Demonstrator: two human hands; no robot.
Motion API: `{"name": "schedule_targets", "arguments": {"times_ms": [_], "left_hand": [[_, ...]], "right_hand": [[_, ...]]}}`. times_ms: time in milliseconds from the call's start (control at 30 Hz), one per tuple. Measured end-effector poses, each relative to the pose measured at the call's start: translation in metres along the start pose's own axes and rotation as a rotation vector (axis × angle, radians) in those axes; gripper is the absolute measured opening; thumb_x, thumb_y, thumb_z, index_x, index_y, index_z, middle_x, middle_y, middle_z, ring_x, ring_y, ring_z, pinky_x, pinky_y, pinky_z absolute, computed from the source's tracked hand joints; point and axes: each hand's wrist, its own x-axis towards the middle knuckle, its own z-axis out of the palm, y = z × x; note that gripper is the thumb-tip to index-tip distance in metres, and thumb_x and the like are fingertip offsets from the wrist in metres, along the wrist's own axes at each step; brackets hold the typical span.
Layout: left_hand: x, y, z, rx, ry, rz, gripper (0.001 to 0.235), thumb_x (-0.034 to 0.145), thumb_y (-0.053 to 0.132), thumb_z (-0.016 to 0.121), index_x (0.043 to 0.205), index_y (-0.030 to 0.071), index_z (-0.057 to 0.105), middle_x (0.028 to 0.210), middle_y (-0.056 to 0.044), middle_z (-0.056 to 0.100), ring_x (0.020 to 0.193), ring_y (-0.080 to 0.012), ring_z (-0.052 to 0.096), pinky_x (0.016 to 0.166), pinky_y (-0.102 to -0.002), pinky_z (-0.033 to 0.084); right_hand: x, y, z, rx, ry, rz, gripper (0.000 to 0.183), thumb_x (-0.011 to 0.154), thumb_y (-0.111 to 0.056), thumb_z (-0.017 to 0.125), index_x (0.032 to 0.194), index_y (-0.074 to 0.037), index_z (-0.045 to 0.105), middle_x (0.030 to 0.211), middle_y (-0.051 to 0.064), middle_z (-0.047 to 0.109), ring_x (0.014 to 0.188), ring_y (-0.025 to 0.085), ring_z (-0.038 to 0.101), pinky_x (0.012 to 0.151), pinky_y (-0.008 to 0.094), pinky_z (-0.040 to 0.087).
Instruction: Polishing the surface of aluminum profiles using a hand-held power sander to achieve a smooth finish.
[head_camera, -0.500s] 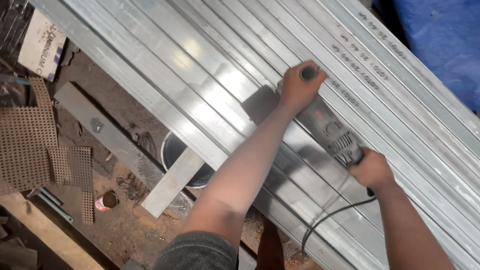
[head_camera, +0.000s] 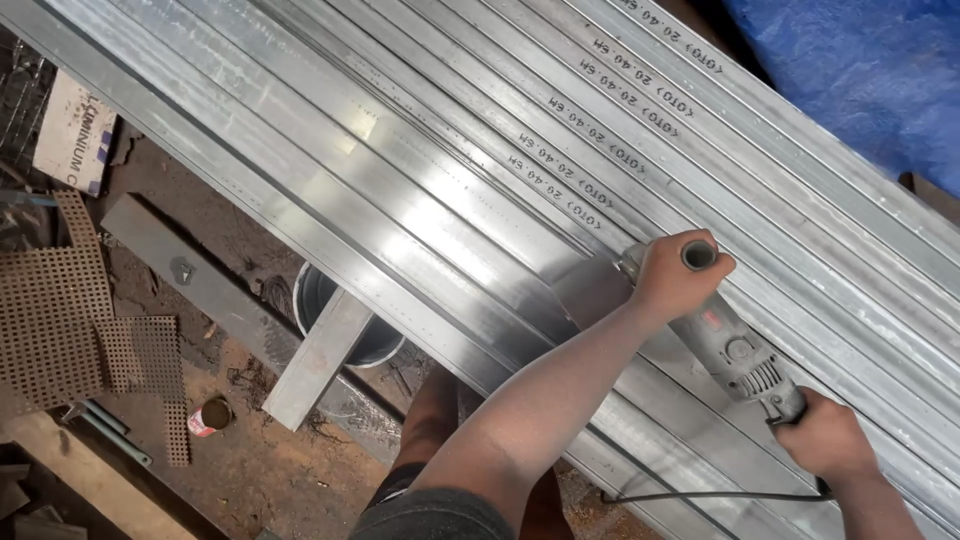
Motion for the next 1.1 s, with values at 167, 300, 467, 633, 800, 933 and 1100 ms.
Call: {"name": "schedule_targets", "arguments": {"times_ms": [167, 300, 467, 633, 800, 933, 1100], "left_hand": [[0.010, -0.008, -0.007, -0.002, 0.004, 0.055, 0.027, 0.081, 0.017, 0.061, 0.062, 0.020, 0.043, 0.062, 0.006, 0.035, 0.066, -0.0105, 0.032, 0.064, -0.035, 0.032], [0.037, -0.004, -0.050, 0.025, 0.065, 0.081, 0.025, 0.084, 0.016, 0.064, 0.063, 0.021, 0.050, 0.063, 0.006, 0.044, 0.066, -0.0110, 0.039, 0.067, -0.039, 0.038], [0.084, -0.003, -0.134, 0.105, 0.204, 0.174, 0.017, 0.082, 0.019, 0.071, 0.069, 0.018, 0.059, 0.068, 0.005, 0.056, 0.070, -0.0110, 0.053, 0.070, -0.036, 0.047], [0.120, 0.028, -0.231, 0.137, 0.196, 0.175, 0.023, 0.087, 0.018, 0.068, 0.068, 0.018, 0.055, 0.064, 0.004, 0.050, 0.063, -0.0115, 0.048, 0.066, -0.033, 0.043], [0.144, 0.073, -0.306, 0.129, 0.299, 0.321, 0.023, 0.085, 0.015, 0.064, 0.065, 0.019, 0.052, 0.064, 0.006, 0.046, 0.067, -0.0095, 0.045, 0.070, -0.033, 0.042], [0.153, 0.097, -0.344, 0.116, 0.342, 0.310, 0.027, 0.084, 0.013, 0.060, 0.064, 0.020, 0.044, 0.065, 0.005, 0.036, 0.066, -0.0092, 0.034, 0.066, -0.032, 0.033], [0.163, 0.093, -0.359, 0.108, 0.348, 0.361, 0.027, 0.088, 0.016, 0.060, 0.068, 0.022, 0.043, 0.067, 0.006, 0.032, 0.067, -0.0102, 0.030, 0.068, -0.036, 0.032]], "right_hand": [[0.007, -0.007, 0.003, -0.008, 0.024, -0.038, 0.038, 0.075, -0.026, 0.072, 0.107, -0.006, 0.076, 0.101, 0.021, 0.082, 0.098, 0.042, 0.072, 0.084, 0.045, 0.056], [0.006, -0.070, -0.008, 0.004, 0.010, -0.097, 0.039, 0.076, -0.028, 0.068, 0.109, -0.007, 0.075, 0.102, 0.023, 0.080, 0.099, 0.044, 0.071, 0.084, 0.047, 0.056], [0.009, -0.166, -0.011, 0.015, 0.005, -0.212, 0.047, 0.075, -0.024, 0.070, 0.120, -0.010, 0.072, 0.105, 0.019, 0.079, 0.100, 0.041, 0.073, 0.084, 0.048, 0.059], [0.002, -0.271, -0.015, 0.025, -0.007, -0.267, 0.044, 0.080, -0.029, 0.071, 0.119, -0.010, 0.070, 0.104, 0.019, 0.077, 0.095, 0.042, 0.072, 0.077, 0.050, 0.060], [0.001, -0.362, -0.021, 0.067, 0.016, -0.414, 0.038, 0.079, -0.027, 0.066, 0.109, -0.003, 0.071, 0.097, 0.020, 0.075, 0.089, 0.041, 0.072, 0.077, 0.049, 0.060], [0.003, -0.409, -0.022, 0.075, 0.017, -0.450, 0.038, 0.077, -0.022, 0.065, 0.111, -0.007, 0.071, 0.098, 0.017, 0.075, 0.090, 0.039, 0.072, 0.076, 0.049, 0.060], [0.001, -0.427, -0.025, 0.071, 0.001, -0.455, 0.034, 0.076, -0.020, 0.064, 0.106, -0.005, 0.069, 0.095, 0.015, 0.072, 0.084, 0.036, 0.070, 0.067, 0.048, 0.059]]}}
